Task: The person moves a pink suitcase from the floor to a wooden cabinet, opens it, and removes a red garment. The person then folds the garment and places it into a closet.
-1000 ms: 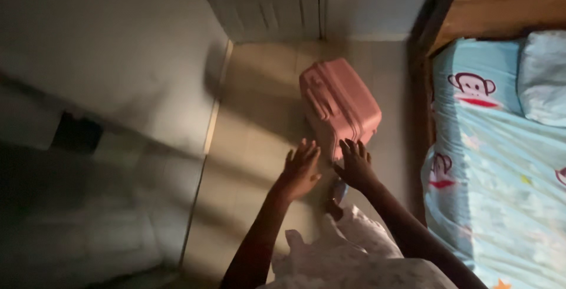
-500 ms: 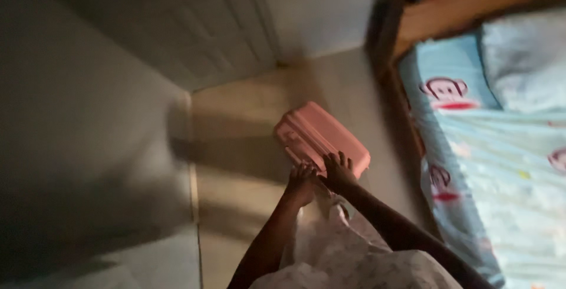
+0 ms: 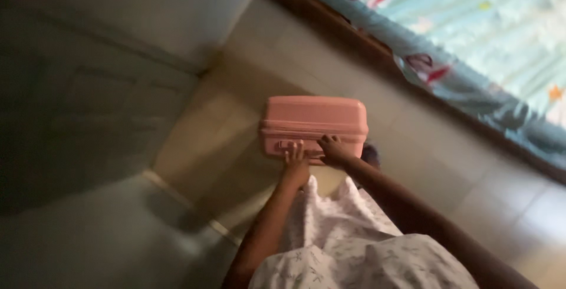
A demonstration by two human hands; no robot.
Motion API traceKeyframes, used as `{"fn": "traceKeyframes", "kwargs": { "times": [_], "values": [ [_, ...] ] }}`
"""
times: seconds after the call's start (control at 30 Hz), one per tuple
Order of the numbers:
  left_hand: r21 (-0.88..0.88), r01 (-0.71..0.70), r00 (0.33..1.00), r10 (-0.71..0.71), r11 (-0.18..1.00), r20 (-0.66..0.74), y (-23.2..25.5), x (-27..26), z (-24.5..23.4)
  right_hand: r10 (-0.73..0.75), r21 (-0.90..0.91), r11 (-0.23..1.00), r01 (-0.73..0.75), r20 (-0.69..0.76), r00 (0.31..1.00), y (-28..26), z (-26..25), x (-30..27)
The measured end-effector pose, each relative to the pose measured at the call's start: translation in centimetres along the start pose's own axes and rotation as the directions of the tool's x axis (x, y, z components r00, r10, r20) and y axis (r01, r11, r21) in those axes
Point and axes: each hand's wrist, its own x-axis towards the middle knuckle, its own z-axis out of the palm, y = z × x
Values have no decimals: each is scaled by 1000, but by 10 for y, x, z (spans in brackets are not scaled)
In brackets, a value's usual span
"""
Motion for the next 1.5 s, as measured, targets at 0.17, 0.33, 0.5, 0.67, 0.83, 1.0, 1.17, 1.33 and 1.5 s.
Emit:
{"fn": "traceKeyframes", "kwargs": {
  "times": [0.17, 0.33, 0.5, 0.67, 0.83, 1.0, 1.17, 1.33, 1.5],
  "values": [
    [164, -42, 991, 21, 986, 128, -58, 12, -3, 308, 147, 936, -321, 100, 946, -29, 21, 21],
    [110, -211, 975, 202, 971, 87, -74, 4, 1, 439, 325, 857, -400, -53, 897, -30, 31, 28],
    [8, -177, 979, 175, 984, 102, -39, 0, 3, 446, 400, 834, -380, -83, 891, -14, 40, 22],
    [393, -186, 932, 34, 901, 362, -37, -11, -6, 402, 120, 907, -405, 44, 914, -22, 49, 40],
    [77, -94, 971, 74, 993, 228, -7, 8, -10, 320, 1, 947, -321, -92, 943, -29, 48, 1],
    [348, -283, 958, 248, 894, 141, 49, 16, 25, 403, 6, 914, -405, 73, 912, -16, 23, -45],
    [361, -253, 950, 159, 898, 270, 106, 18, 26, 530, 99, 844, -528, 5, 848, 5, 1, -103],
    [310, -448, 873, 335, 839, 355, 145, 45, 31, 735, 447, 631, -634, -84, 673, 50, 36, -131],
    [323, -605, 768, 428, 728, 476, 194, 80, 48, 795, 517, 594, -616, -262, 547, 103, 63, -183]
  ]
}}
